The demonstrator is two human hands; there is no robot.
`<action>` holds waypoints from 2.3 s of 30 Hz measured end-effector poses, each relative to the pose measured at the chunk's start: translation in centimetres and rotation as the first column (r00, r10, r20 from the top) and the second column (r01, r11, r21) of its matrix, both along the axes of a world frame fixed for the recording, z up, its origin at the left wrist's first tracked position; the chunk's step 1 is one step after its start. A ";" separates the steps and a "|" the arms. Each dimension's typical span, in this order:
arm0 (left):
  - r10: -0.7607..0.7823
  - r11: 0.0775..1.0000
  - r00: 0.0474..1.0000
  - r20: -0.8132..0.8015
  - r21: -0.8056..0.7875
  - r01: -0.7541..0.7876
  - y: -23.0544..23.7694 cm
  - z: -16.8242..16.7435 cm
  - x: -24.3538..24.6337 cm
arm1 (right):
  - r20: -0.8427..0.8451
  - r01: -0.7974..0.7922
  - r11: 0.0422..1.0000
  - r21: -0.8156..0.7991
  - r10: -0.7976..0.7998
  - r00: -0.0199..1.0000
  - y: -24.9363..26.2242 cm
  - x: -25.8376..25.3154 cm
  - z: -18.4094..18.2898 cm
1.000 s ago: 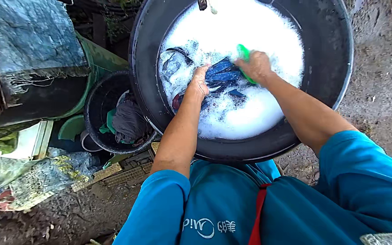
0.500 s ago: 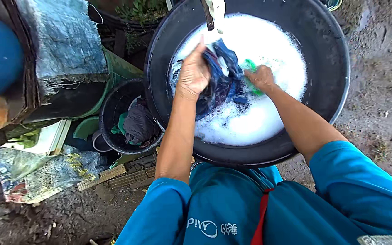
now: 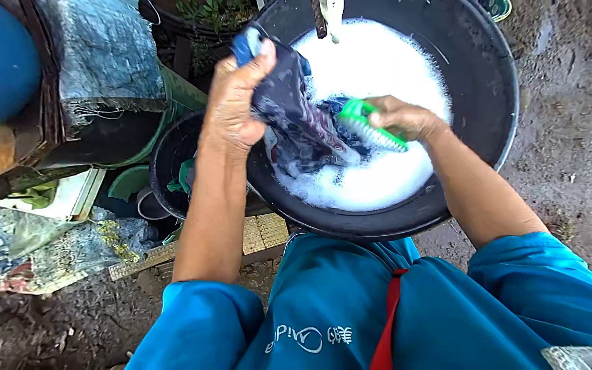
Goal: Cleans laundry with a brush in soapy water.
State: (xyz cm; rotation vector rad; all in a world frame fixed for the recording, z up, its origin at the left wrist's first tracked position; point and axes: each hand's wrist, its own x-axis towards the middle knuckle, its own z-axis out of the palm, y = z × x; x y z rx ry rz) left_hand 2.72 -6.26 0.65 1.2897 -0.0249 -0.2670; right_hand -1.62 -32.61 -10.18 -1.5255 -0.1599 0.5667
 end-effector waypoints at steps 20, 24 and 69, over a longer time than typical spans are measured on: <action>-0.134 0.835 0.910 -0.393 0.450 0.318 -0.6 -9.3 -3.5 | 0.312 0.539 0.837 0.091 -0.539 0.783 -3.0 -0.9 6.3; 0.012 0.918 0.957 -0.289 0.384 0.104 -1.5 -8.7 -3.6 | 0.231 0.595 0.803 0.040 -0.587 0.776 5.6 -0.9 3.8; 0.220 0.971 0.953 -0.210 0.141 -0.193 1.1 -4.6 -2.2 | 0.256 0.280 0.841 -0.463 -0.176 0.951 11.0 -0.4 -1.0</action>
